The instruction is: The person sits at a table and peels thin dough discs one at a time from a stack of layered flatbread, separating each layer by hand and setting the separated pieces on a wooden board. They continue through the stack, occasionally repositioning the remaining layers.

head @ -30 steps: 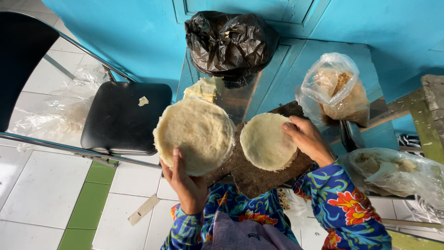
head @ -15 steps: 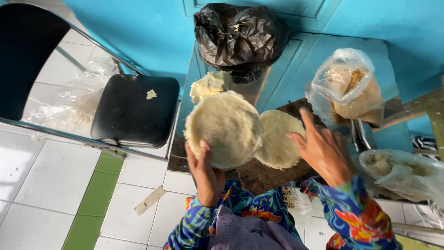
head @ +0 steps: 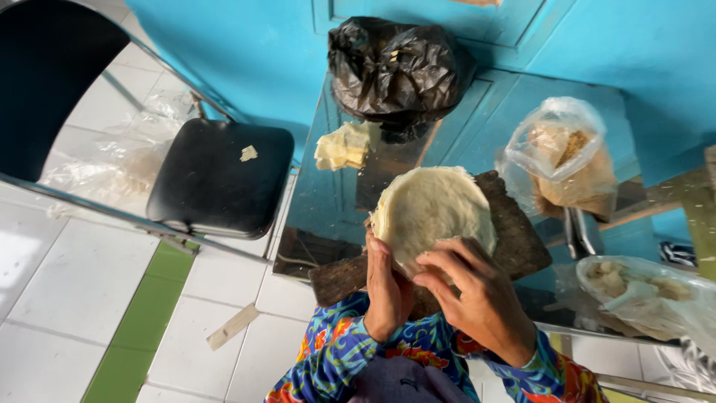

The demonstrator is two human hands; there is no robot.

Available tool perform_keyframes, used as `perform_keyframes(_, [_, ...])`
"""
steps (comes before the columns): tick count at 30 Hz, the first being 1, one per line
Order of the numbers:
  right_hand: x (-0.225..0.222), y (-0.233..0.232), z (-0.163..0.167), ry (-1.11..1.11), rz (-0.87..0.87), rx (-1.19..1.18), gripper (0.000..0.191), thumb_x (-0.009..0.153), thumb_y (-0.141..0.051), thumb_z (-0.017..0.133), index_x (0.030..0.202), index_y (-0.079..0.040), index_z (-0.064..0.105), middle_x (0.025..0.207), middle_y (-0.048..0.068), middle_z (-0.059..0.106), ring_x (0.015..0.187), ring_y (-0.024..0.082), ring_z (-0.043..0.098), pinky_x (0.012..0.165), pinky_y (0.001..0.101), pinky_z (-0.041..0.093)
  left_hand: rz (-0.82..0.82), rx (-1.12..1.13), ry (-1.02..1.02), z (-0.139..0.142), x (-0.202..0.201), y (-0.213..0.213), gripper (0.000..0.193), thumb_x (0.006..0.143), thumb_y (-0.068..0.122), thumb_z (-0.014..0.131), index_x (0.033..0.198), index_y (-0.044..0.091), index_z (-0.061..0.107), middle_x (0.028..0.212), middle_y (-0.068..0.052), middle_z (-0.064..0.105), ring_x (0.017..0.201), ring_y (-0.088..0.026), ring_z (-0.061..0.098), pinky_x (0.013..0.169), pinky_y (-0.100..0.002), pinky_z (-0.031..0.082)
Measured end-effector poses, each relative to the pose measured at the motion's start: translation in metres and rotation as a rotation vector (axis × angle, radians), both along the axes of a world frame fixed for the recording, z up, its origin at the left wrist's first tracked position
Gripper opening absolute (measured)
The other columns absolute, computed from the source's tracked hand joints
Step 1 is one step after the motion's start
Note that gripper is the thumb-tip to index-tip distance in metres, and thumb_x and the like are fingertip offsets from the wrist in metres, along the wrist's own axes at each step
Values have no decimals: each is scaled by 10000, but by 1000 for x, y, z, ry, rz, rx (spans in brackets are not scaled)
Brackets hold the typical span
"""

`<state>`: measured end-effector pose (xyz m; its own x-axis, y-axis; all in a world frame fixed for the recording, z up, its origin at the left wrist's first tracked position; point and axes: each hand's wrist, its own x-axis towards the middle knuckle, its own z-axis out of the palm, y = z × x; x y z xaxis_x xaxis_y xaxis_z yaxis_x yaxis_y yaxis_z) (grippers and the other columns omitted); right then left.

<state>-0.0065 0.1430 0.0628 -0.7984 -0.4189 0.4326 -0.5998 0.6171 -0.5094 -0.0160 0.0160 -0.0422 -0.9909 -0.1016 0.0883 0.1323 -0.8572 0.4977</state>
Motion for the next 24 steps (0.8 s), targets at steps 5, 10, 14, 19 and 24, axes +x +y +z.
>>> perform_keyframes(5, [4, -1, 0, 41, -17, 5, 181, 842, -102, 757, 1004, -51, 695, 1016, 86, 678, 927, 297, 685, 742, 385, 544, 49, -47, 47, 11, 1, 5, 535, 1089, 402, 388, 1524, 100, 320, 1492, -111, 464, 1364, -244, 489, 1136, -406, 428])
perform_keyframes(10, [8, -2, -2, 37, -40, -23, 175, 861, -94, 736, 1012, -26, 682, 1017, 101, 673, 910, 293, 694, 737, 383, 554, 16, -37, 45, 8, 6, 5, 531, 1101, 384, 406, 1528, 88, 295, 1484, -141, 449, 1347, -247, 489, 1127, -408, 423])
perform_keyframes(14, [6, -3, -7, 28, -26, -81, 182, 858, -114, 736, 993, -5, 678, 1008, 107, 674, 906, 271, 698, 739, 366, 557, 71, -153, 68, 3, 4, 11, 545, 1106, 398, 418, 1527, 77, 289, 1489, -131, 454, 1334, -215, 489, 1113, -365, 428])
perform_keyframes(19, [-7, 4, -11, -310, -63, -256, 86, 916, -87, 675, 920, -5, 703, 910, 39, 716, 752, 134, 717, 644, 282, 564, 41, -179, 20, -5, 8, 13, 575, 1088, 451, 431, 1509, 83, 296, 1447, -123, 466, 1298, -194, 493, 1068, -336, 436])
perform_keyframes(24, [-15, 12, -15, -494, -94, -277, 87, 914, -71, 677, 897, -9, 736, 840, 48, 702, 730, 135, 634, 642, 275, 493, 21, -202, 39, -8, 8, 15, 599, 1091, 445, 480, 1505, 58, 285, 1423, -120, 479, 1273, -192, 491, 1063, -335, 438])
